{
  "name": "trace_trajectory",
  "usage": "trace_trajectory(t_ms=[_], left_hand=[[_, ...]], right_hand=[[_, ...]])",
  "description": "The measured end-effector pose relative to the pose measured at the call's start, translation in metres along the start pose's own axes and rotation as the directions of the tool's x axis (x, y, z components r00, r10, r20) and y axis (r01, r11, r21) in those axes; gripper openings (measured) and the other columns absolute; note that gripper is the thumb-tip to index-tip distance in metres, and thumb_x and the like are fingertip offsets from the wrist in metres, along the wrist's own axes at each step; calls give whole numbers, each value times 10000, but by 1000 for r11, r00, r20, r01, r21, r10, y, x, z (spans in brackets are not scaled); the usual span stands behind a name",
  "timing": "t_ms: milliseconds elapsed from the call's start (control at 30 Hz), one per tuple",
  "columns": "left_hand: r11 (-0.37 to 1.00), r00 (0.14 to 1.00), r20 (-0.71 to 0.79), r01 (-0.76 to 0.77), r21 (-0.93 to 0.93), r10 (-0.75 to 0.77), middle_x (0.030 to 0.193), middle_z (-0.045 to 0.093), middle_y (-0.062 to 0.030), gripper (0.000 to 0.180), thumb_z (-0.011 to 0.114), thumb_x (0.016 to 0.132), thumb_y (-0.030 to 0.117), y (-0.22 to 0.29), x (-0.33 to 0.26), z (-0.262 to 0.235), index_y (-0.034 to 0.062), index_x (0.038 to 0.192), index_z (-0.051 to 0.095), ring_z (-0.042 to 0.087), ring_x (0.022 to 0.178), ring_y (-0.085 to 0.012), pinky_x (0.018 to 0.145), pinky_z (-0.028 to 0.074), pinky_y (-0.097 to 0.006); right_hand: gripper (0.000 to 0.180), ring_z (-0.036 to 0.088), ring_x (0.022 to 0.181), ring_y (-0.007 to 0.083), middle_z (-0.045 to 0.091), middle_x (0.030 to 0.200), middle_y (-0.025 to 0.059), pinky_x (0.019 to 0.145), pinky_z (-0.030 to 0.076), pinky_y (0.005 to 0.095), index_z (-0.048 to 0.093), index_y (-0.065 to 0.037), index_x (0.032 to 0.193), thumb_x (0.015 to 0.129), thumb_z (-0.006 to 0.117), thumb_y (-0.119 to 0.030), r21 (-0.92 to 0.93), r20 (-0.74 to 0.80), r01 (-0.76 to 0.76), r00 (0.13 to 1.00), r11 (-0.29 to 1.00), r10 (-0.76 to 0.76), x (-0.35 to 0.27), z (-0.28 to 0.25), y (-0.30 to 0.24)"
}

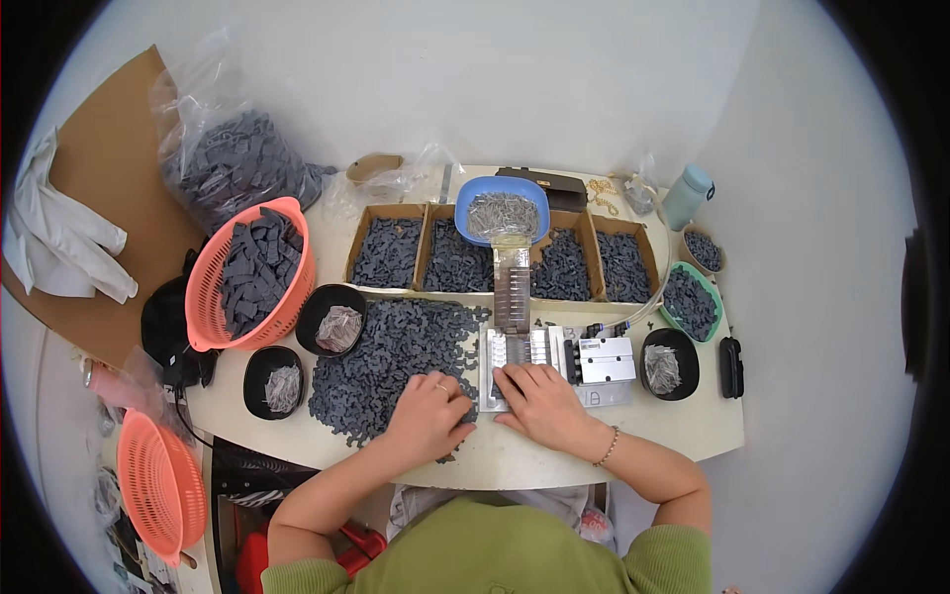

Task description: The person places small metal pins from a dish into the slots of an assembly jig and aligns plastic pieces into the slots by hand, then presses the jig mechanism to assemble the components.

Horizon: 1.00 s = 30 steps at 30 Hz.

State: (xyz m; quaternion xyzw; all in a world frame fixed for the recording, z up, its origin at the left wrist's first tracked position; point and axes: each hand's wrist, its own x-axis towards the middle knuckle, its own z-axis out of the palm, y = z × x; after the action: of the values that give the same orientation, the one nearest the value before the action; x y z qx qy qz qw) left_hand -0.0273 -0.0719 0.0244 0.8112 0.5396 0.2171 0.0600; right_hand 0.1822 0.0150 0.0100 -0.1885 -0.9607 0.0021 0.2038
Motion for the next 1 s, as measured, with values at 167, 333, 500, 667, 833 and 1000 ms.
trace_trajectory(t_ms=[167,333,500,667,833,1000], left_hand=[[985,994,-6,-108,132,110,879,572,-30,184,651,691,98,-2,-10,18,78,872,679,537,898,-211,784,398,-340],[973,988,23,-155,170,153,877,565,-40,221,621,668,85,1,-5,17,76,881,682,537,884,-207,785,398,-337],[999,997,-64,-36,39,38,888,557,-62,209,637,697,26,-8,-2,12,58,899,677,535,885,-245,773,416,-345],[998,997,-74,25,-56,-30,914,553,-84,182,679,734,0,-25,-2,16,41,911,658,527,893,-285,789,442,-368],[988,985,-152,64,-144,-86,900,561,-107,118,681,770,19,-16,19,15,27,870,619,561,868,-304,753,469,-371],[953,962,-241,54,-297,-129,871,593,-117,93,663,797,13,-17,42,22,16,869,604,606,809,-313,680,495,-377]], right_hand=[[321,541,954,248,590,1014,74,849,432,369,671,-40,1045,797,685,-244,246,121,-99,990,964,71,14,2,18],[127,543,920,238,612,875,42,799,424,351,686,-67,825,736,700,-156,186,44,-26,999,982,18,58,21,23],[188,549,939,222,628,866,56,814,412,327,698,-67,832,683,721,-179,-85,287,56,958,995,-29,86,29,13],[109,561,880,252,618,844,77,789,449,356,653,-55,803,769,671,-157,136,119,-5,993,991,-12,80,30,34],[95,587,769,254,581,794,84,679,496,378,587,-42,794,791,611,-134,160,6,-53,999,986,52,38,13,32],[88,566,787,226,548,794,65,692,484,340,591,-39,811,742,597,-93,28,-167,61,984,998,-56,13,14,14]])
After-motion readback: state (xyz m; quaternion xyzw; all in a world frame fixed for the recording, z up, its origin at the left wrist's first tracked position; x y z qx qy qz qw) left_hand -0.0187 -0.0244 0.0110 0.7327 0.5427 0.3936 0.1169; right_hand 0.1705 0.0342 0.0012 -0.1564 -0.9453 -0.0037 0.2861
